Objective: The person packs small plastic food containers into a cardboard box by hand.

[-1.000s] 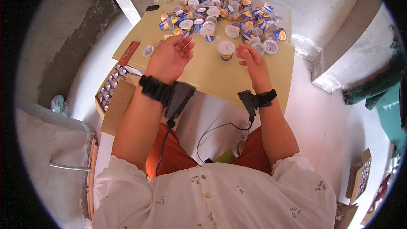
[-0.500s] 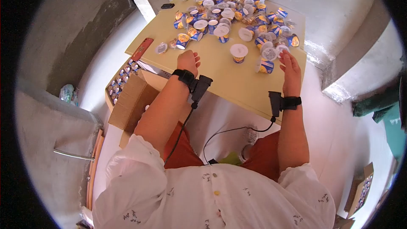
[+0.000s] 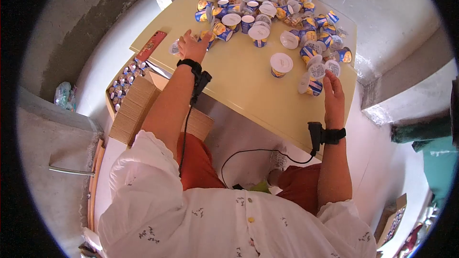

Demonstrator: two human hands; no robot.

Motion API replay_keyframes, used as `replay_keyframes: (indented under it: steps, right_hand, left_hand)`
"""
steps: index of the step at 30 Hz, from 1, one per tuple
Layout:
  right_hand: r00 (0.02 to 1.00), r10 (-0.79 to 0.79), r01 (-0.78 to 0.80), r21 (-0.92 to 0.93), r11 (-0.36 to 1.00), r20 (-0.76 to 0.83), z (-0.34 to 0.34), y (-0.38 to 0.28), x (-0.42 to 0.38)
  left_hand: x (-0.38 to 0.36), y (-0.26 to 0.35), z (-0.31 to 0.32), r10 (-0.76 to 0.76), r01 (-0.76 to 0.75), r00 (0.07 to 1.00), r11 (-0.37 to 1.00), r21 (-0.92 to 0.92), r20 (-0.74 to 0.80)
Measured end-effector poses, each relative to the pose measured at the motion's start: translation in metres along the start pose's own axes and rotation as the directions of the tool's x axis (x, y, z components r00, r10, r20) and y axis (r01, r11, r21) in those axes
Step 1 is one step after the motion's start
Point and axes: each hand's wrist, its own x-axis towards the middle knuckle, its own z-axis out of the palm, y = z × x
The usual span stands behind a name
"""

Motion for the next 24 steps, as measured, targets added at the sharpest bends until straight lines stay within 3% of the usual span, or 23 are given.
replay_keyframes:
  steps: [3, 5, 6, 8, 11, 14, 21, 24]
  right_hand:
    - [0.999, -0.013, 0.013, -0.015, 1.0, 0.043, 0.008, 0.006, 0.001]
    - [0.993, -0.094, 0.104, -0.139, 0.985, 0.076, 0.01, 0.01, 0.002]
    - [0.993, -0.09, 0.1, -0.146, 0.984, 0.076, 0.012, 0.01, 0.001]
    - [0.993, -0.072, 0.085, -0.145, 0.986, 0.095, 0.013, 0.008, 0.001]
    - [0.979, -0.168, 0.194, -0.271, 0.943, 0.116, 0.009, 0.024, 0.006]
    - [0.98, -0.133, 0.164, -0.222, 0.961, 0.148, 0.009, 0.028, 0.008]
    - [0.979, -0.096, 0.125, -0.159, 0.979, 0.178, 0.016, 0.023, 0.0]
    - [0.97, -0.168, 0.196, -0.155, 0.968, 0.178, 0.015, 0.027, 0.002]
  left_hand:
    - [0.007, 0.009, 0.001, 0.044, -0.057, 0.995, 0.987, 0.148, 0.088]
    - [0.016, 0.011, 0.002, 0.038, -0.106, 0.976, 0.944, 0.312, 0.216]
    - [0.017, 0.015, 0.0, 0.034, -0.103, 0.974, 0.945, 0.31, 0.223]
    - [0.017, 0.021, -0.001, -0.062, -0.094, 0.96, 0.848, 0.521, 0.274]
    - [0.026, 0.004, 0.004, -0.053, -0.16, 0.909, 0.871, 0.464, 0.412]
    - [0.032, -0.005, 0.01, 0.001, -0.238, 0.873, 0.875, 0.422, 0.489]
    - [-0.055, 0.042, 0.004, 0.078, -0.313, 0.886, 0.828, 0.465, 0.457]
    - [-0.09, 0.06, 0.007, 0.109, -0.369, 0.829, 0.843, 0.391, 0.548]
